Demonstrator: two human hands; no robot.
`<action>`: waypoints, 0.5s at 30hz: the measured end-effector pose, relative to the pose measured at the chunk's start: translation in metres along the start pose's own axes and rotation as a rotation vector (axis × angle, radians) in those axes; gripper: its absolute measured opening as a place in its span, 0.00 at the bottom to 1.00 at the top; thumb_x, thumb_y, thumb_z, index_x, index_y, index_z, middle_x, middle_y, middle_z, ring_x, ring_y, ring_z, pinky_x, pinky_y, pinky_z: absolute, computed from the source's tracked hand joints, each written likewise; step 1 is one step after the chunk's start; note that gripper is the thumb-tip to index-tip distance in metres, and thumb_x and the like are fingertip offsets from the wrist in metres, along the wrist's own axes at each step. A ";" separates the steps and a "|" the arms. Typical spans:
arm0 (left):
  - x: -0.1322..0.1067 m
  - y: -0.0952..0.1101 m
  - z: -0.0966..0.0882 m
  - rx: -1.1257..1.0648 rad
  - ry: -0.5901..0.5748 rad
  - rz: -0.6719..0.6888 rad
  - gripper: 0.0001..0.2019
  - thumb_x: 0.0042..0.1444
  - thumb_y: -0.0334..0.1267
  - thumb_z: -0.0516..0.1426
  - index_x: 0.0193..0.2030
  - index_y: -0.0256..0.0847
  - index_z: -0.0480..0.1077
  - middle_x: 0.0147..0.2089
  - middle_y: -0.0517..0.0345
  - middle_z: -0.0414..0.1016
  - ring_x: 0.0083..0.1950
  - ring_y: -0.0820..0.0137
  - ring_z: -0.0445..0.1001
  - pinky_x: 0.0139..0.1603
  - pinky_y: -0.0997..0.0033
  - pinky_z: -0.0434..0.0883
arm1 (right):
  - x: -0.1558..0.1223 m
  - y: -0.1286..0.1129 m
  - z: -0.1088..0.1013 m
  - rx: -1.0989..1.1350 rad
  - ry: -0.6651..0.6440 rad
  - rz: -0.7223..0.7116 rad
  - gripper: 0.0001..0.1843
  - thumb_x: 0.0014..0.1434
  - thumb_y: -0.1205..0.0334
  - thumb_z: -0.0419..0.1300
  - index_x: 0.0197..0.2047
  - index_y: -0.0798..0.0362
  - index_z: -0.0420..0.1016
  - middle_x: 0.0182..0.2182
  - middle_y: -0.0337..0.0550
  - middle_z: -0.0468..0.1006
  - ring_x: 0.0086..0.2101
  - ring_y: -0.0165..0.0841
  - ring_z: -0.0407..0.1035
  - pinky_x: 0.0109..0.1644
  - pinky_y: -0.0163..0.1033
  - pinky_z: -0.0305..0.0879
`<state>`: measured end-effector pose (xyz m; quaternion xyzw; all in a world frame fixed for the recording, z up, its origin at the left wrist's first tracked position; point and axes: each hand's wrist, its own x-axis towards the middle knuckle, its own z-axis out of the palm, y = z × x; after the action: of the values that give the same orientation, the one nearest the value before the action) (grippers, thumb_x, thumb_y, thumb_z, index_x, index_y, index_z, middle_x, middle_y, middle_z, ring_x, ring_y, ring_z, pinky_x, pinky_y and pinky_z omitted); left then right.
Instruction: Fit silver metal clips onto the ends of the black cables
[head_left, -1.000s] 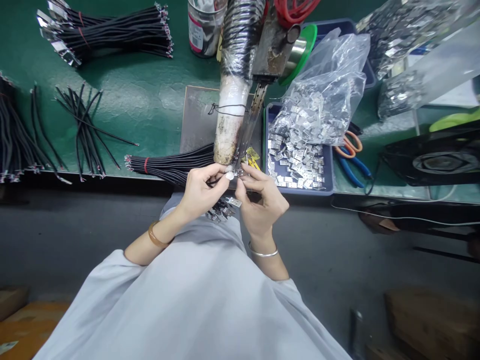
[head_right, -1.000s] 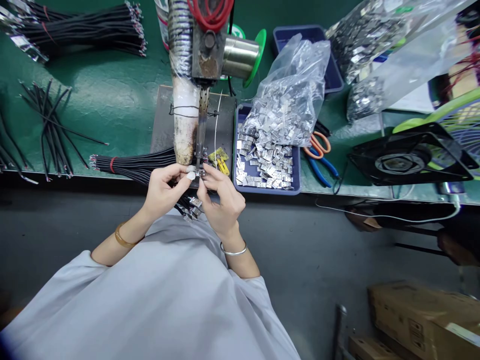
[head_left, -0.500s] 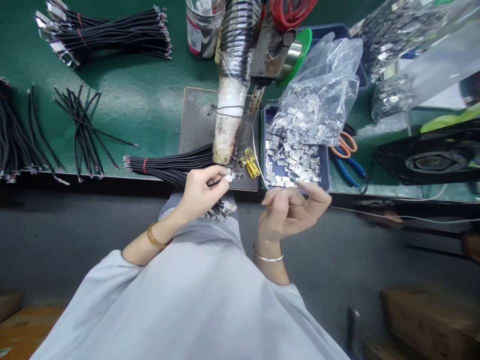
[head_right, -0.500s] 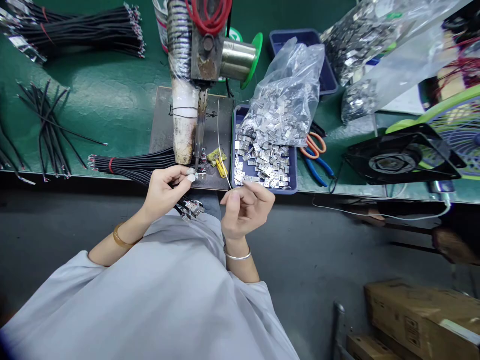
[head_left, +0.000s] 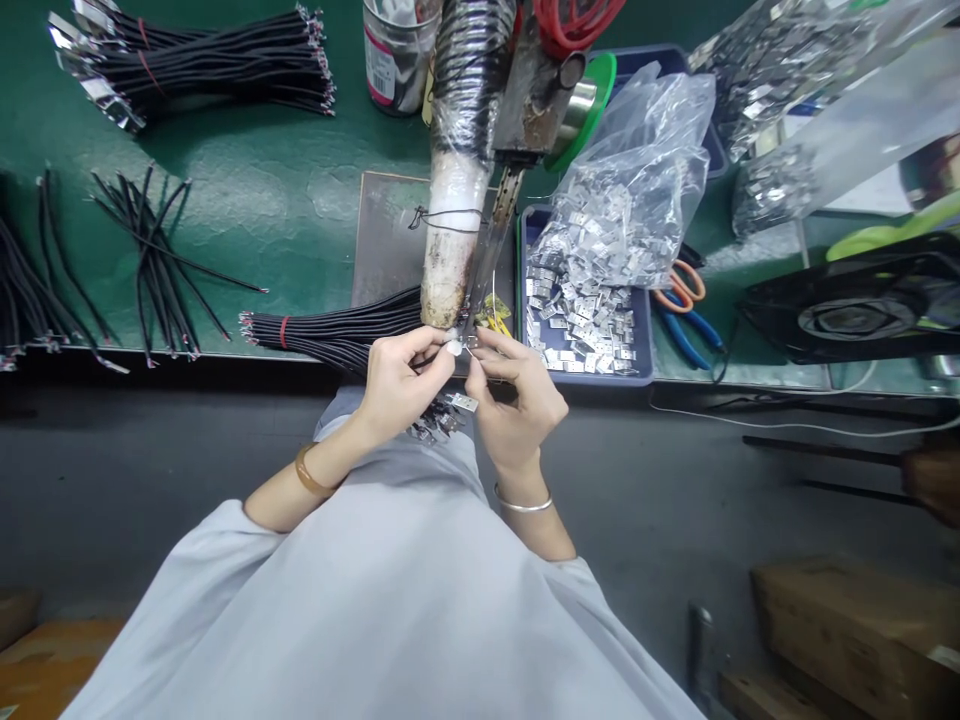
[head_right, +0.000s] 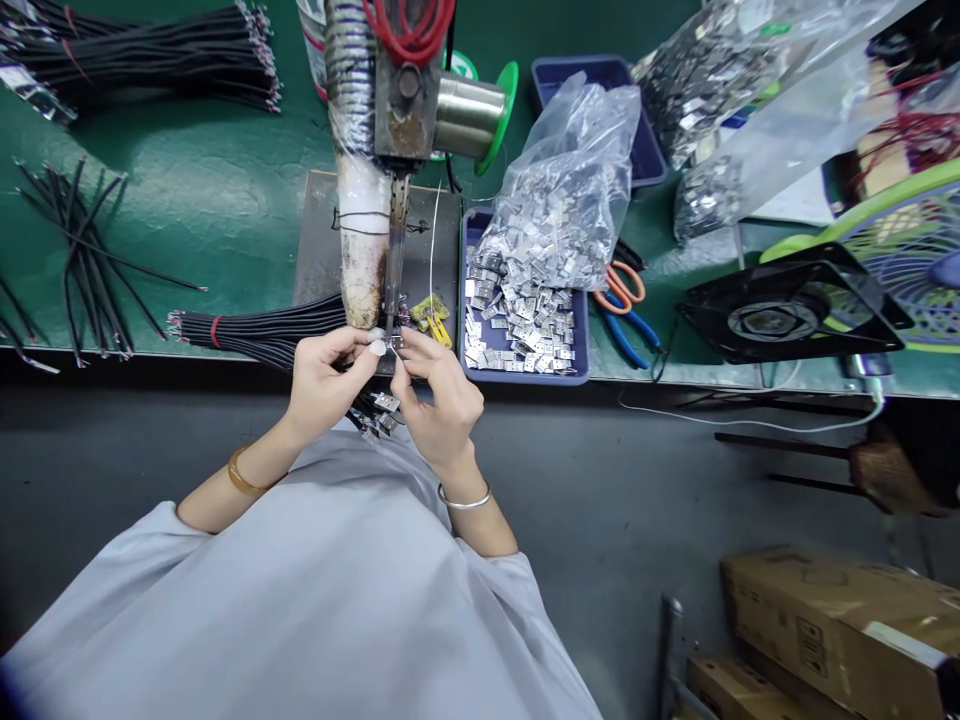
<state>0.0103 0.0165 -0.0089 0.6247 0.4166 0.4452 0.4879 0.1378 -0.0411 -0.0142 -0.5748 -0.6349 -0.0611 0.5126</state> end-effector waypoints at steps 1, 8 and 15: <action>0.000 0.000 0.000 -0.003 0.004 0.009 0.10 0.55 0.39 0.59 0.27 0.37 0.77 0.19 0.66 0.60 0.22 0.78 0.54 0.24 0.75 0.55 | 0.000 -0.001 0.000 0.000 0.001 0.003 0.09 0.62 0.72 0.65 0.38 0.48 0.73 0.43 0.42 0.87 0.41 0.33 0.84 0.45 0.38 0.81; 0.000 0.000 -0.001 -0.004 -0.022 0.030 0.08 0.55 0.36 0.58 0.28 0.36 0.76 0.19 0.66 0.58 0.23 0.78 0.54 0.24 0.77 0.55 | 0.001 -0.002 -0.003 0.043 -0.018 -0.015 0.12 0.60 0.75 0.64 0.35 0.48 0.70 0.45 0.43 0.87 0.38 0.32 0.84 0.41 0.36 0.82; -0.002 0.000 -0.003 0.058 -0.084 0.016 0.09 0.55 0.35 0.57 0.29 0.35 0.77 0.19 0.67 0.58 0.22 0.79 0.53 0.25 0.77 0.55 | -0.002 0.001 -0.005 0.001 -0.029 -0.026 0.11 0.62 0.73 0.64 0.37 0.47 0.70 0.42 0.43 0.87 0.37 0.33 0.84 0.41 0.38 0.82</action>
<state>0.0070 0.0156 -0.0087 0.6602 0.4033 0.4101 0.4830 0.1412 -0.0456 -0.0141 -0.5672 -0.6495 -0.0592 0.5029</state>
